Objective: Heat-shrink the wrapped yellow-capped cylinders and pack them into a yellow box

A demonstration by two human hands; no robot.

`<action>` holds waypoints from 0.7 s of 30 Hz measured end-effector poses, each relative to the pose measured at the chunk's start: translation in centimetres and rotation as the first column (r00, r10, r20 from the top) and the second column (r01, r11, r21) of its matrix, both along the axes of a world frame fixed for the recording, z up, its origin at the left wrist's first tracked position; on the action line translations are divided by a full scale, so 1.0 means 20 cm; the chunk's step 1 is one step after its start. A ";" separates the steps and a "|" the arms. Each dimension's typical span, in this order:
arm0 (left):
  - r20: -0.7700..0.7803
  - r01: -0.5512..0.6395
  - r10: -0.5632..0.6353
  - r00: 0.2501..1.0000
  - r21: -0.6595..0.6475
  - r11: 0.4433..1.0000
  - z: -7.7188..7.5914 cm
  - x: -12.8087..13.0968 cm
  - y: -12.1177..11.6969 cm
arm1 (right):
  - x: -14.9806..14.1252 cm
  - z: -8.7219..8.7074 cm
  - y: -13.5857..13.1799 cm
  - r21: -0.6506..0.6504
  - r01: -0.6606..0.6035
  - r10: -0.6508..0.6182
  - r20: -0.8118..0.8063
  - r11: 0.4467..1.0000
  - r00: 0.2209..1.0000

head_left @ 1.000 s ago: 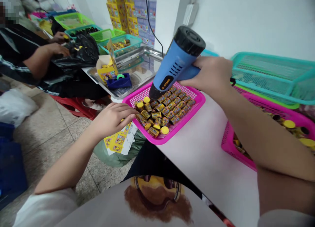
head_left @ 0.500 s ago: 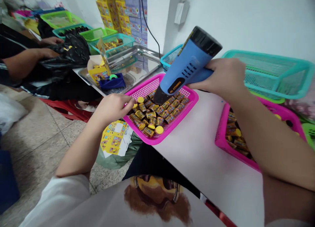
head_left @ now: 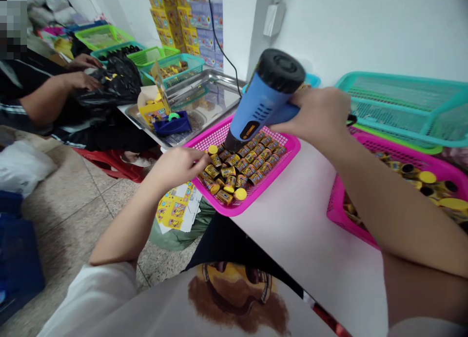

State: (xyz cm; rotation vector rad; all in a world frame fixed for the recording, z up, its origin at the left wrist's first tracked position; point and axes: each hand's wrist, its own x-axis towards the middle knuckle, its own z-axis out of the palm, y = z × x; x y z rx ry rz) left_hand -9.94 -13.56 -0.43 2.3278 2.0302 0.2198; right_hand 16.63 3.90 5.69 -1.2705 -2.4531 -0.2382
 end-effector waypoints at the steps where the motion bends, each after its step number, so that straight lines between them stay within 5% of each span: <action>1: -0.019 0.074 -0.076 0.997 -0.052 0.996 -0.02 0.03 0.04 | 0.02 0.02 0.01 0.001 0.054 -0.054 -0.022 0.999 0.998; 5: 0.008 0.337 -0.339 0.941 -0.142 0.931 -0.16 0.17 0.25 | 0.10 0.09 0.02 0.027 0.262 -0.258 -0.118 0.965 0.959; 9: -0.010 0.419 -0.442 0.897 -0.302 0.856 -0.25 0.21 0.38 | 0.18 0.13 0.01 0.020 0.299 -0.291 -0.183 0.954 0.939; 11: -0.063 0.339 -0.380 0.923 -0.332 0.880 -0.26 0.14 0.38 | 0.21 0.12 0.00 0.023 0.295 -0.286 -0.191 0.955 0.939; 15: -0.230 0.099 -0.142 0.963 -0.189 0.977 -0.20 -0.05 0.33 | 0.24 0.09 -0.03 0.012 0.288 -0.284 -0.122 0.958 0.951; 21: -0.058 0.073 -0.073 0.996 0.003 0.997 -0.04 -0.16 0.14 | 0.18 0.04 -0.07 -0.011 0.221 -0.221 -0.035 0.975 0.975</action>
